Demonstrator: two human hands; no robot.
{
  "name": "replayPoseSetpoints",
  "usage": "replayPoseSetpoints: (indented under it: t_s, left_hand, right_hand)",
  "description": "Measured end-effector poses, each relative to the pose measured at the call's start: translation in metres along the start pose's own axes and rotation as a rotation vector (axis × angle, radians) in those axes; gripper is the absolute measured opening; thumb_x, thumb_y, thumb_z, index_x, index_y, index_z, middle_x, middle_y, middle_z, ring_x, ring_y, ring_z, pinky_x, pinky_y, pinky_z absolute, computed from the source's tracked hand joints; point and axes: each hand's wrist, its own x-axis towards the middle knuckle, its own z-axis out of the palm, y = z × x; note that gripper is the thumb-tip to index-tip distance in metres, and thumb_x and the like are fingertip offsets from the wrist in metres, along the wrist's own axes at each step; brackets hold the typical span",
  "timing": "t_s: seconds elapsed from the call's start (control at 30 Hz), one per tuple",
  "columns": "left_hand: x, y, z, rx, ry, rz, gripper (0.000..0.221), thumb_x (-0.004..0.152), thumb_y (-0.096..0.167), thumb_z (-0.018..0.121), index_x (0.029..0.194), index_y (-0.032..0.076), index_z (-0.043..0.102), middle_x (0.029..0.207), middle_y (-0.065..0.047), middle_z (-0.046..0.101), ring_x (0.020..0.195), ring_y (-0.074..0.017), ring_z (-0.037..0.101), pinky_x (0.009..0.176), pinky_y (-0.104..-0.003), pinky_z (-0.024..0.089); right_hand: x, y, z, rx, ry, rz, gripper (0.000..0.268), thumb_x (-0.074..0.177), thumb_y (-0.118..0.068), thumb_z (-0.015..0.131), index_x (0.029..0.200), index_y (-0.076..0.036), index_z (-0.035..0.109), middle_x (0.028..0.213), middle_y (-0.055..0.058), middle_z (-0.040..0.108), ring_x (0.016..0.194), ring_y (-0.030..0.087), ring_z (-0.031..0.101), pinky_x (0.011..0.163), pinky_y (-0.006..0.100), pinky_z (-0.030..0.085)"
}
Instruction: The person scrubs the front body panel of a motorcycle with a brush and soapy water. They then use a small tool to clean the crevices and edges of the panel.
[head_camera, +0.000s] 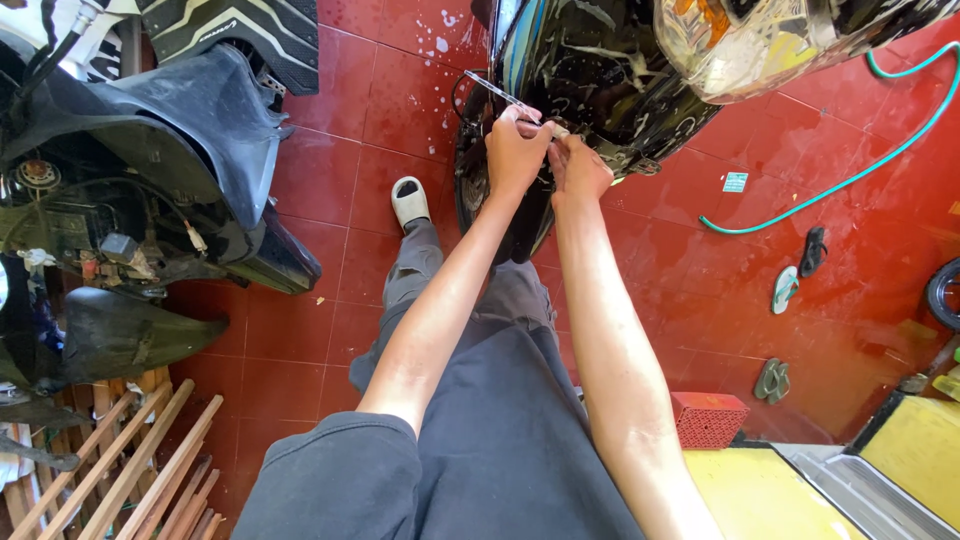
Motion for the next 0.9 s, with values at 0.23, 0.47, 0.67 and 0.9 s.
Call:
replayPoseSetpoints:
  t_s: [0.23, 0.47, 0.67, 0.9]
  left_hand:
    - [0.001, -0.014, 0.010, -0.090, -0.057, -0.003, 0.036, 0.076, 0.029, 0.077, 0.109, 0.014, 0.074, 0.093, -0.006, 0.079, 0.091, -0.0215, 0.078, 0.082, -0.036, 0.064]
    - [0.001, -0.007, 0.015, -0.031, 0.014, -0.100, 0.026, 0.070, 0.034, 0.078, 0.089, 0.017, 0.079, 0.081, -0.001, 0.079, 0.090, -0.0267, 0.077, 0.082, -0.040, 0.062]
    - [-0.005, 0.003, 0.015, -0.053, 0.059, -0.151, 0.023, 0.066, 0.030, 0.077, 0.084, 0.015, 0.079, 0.077, -0.002, 0.078, 0.089, -0.0277, 0.077, 0.081, -0.039, 0.061]
    - [-0.006, 0.010, 0.017, -0.060, 0.108, -0.164, 0.024, 0.065, 0.029, 0.076, 0.081, 0.012, 0.079, 0.074, -0.007, 0.077, 0.089, -0.0332, 0.076, 0.079, -0.044, 0.060]
  right_hand:
    - [0.006, 0.006, 0.002, 0.006, 0.043, -0.051, 0.023, 0.068, 0.006, 0.083, 0.085, 0.015, 0.070, 0.075, 0.031, 0.069, 0.066, 0.039, 0.074, 0.066, 0.050, 0.068]
    - [-0.009, -0.001, 0.005, 0.000, 0.041, -0.088, 0.019, 0.068, 0.005, 0.083, 0.081, 0.013, 0.072, 0.075, 0.031, 0.070, 0.066, 0.037, 0.073, 0.066, 0.048, 0.067]
    - [-0.004, 0.005, 0.005, 0.023, 0.044, -0.094, 0.019, 0.068, 0.005, 0.084, 0.081, 0.013, 0.072, 0.073, 0.030, 0.069, 0.063, 0.037, 0.073, 0.065, 0.046, 0.066]
    - [0.008, 0.012, 0.002, -0.012, 0.058, -0.130, 0.016, 0.069, 0.004, 0.083, 0.081, 0.010, 0.075, 0.071, 0.029, 0.070, 0.061, 0.034, 0.074, 0.062, 0.043, 0.067]
